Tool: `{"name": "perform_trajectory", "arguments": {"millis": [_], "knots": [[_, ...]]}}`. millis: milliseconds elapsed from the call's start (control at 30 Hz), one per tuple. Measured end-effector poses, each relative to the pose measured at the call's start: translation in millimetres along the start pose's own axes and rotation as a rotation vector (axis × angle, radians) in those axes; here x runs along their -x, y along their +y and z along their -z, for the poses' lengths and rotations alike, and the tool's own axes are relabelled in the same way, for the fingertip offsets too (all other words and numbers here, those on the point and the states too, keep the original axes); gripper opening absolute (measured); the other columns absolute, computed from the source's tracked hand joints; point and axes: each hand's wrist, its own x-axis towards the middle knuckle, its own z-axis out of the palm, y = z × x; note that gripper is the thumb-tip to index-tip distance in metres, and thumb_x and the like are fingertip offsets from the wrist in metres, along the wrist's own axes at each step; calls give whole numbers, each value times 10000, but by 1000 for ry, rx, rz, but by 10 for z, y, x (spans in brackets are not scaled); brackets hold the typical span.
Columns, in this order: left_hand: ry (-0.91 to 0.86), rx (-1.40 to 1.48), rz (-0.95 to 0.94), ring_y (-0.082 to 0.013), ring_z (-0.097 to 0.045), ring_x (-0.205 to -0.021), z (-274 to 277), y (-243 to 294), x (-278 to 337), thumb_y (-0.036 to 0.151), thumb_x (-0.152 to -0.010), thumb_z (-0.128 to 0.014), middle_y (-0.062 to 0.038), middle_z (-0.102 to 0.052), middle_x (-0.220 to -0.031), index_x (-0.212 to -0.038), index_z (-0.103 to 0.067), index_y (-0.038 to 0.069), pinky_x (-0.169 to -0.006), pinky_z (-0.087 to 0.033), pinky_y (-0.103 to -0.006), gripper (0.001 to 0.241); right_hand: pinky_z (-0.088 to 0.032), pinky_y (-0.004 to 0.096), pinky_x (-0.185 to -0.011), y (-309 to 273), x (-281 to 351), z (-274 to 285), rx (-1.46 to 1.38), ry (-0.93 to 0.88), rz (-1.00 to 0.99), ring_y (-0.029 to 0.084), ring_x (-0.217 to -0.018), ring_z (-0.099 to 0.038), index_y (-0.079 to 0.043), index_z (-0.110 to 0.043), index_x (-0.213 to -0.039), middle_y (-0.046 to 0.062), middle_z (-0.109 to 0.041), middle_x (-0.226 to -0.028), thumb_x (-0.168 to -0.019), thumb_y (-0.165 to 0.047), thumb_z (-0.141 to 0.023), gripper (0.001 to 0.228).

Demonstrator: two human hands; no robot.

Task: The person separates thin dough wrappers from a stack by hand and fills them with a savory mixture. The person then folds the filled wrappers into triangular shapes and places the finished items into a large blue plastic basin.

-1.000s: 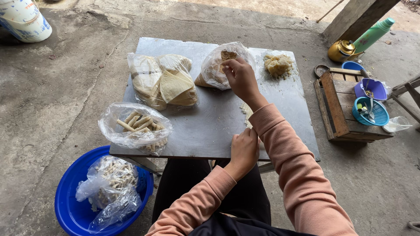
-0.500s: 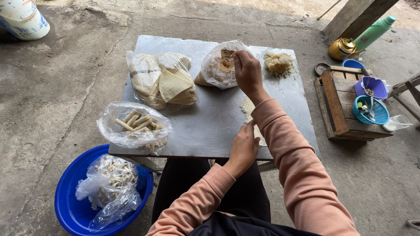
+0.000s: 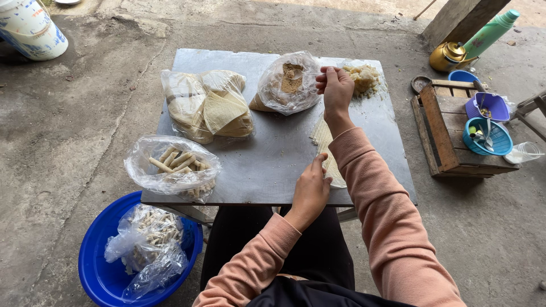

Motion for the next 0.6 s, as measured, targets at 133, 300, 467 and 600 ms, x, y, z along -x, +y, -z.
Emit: {"name": "perform_trajectory", "arguments": {"millis": [133,300,467,600], "knots": [[-4,-5,6,-306,-736,-935,0,-7,9,24,-868,-734,-174,-700,-1047,-1379,-483,19,-789,-617,-393,569,-522,234,-566,-24,11,84,-154,-9,-108,101,-635,-618,17,-690,-1027,72,-696,-793,-1057,-142,-530,227],[12,-6,3,-293,-747,-899,11,-6,12,28,-867,-737,-168,-708,-1003,-1365,-497,16,-763,-622,-383,553,-522,243,-607,-215,153,251,-280,-53,-177,109,-673,-606,16,-691,-1041,73,-686,-815,-1063,-136,-530,223],[-1,10,38,-271,-743,-815,25,21,12,21,-843,-752,-149,-714,-943,-1375,-502,17,-719,-608,-376,587,-525,246,-651,-514,490,651,-374,-63,-223,123,-737,-624,11,-685,-1064,81,-687,-867,-1066,-126,-541,200],[3,16,28,-239,-742,-772,22,21,17,13,-850,-740,-124,-717,-888,-1378,-504,18,-701,-604,-358,579,-526,241,-677,-704,935,1155,-346,-42,-219,123,-782,-640,17,-679,-1079,79,-686,-896,-1081,-119,-538,196]]}}
